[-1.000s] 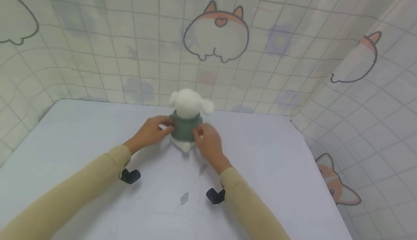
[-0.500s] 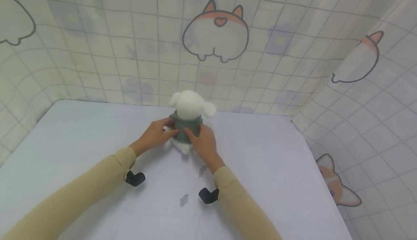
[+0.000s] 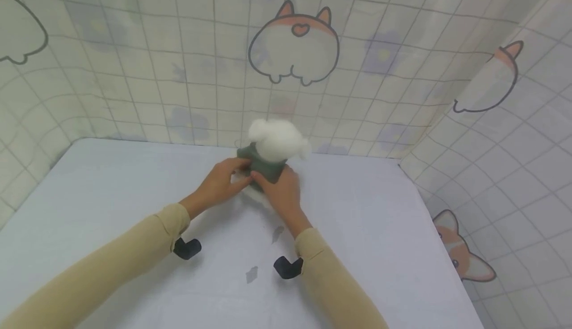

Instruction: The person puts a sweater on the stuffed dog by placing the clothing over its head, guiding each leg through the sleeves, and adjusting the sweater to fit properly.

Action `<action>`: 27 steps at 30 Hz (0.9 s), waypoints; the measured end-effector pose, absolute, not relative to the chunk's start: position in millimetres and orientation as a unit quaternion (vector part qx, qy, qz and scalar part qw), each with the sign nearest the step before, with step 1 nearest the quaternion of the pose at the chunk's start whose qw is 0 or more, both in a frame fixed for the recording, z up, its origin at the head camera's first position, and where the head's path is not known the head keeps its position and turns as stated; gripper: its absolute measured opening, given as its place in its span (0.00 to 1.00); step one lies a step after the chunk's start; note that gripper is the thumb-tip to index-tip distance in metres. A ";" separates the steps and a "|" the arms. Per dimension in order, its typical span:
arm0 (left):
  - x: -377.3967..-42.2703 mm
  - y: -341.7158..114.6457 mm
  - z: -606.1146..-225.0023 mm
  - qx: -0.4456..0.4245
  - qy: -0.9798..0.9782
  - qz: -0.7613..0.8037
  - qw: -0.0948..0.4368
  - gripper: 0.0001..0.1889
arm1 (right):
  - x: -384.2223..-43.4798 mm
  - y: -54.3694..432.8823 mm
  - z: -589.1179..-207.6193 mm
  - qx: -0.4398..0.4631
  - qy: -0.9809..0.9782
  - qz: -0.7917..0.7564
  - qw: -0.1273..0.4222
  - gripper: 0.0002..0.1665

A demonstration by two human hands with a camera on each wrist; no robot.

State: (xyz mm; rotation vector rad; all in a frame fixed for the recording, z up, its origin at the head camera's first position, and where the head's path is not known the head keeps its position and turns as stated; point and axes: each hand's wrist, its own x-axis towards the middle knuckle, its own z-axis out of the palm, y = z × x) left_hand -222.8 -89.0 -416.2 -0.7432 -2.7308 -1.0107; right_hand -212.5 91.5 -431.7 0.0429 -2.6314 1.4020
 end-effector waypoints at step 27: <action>-232.0 -100.1 -414.4 -0.156 -0.847 -0.506 -0.040 0.26 | -206.5 143.8 -426.4 0.010 -0.800 0.600 0.007 0.27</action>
